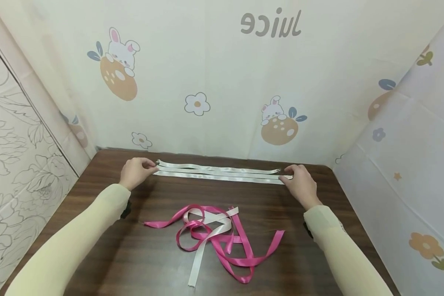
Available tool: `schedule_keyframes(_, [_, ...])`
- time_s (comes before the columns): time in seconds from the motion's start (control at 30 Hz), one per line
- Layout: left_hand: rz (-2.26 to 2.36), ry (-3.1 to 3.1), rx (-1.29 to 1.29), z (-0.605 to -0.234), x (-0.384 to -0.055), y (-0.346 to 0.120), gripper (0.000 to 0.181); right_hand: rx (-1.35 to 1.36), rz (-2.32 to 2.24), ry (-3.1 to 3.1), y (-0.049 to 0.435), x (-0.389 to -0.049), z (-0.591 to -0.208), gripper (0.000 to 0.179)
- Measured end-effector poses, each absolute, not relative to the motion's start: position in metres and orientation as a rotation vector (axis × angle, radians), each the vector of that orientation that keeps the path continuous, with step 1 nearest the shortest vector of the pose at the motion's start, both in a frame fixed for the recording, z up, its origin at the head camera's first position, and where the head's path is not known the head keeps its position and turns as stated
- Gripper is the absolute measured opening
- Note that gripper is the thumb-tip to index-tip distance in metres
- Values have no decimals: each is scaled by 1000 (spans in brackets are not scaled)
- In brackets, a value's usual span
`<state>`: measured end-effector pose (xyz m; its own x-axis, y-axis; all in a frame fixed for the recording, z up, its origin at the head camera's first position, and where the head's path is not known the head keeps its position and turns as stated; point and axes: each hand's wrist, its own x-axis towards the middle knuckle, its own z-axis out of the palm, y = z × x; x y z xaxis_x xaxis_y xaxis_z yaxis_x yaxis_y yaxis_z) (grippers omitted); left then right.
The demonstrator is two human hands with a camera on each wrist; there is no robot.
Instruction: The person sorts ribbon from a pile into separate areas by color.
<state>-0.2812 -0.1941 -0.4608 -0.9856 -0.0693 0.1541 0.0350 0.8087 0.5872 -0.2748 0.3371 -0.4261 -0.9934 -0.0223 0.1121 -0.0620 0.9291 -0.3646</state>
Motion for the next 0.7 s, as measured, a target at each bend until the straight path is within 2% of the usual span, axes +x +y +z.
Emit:
schedule_keyframes(0.47, [-1043,-2759,-257,-464,-251,-163,21,430,666,-2941,288,-236,-434,31])
schedule_keyframes(0.7, [-1087,-2757,-398,-454,-231,-138,20,646,699,-2900,260,-212,-434,26])
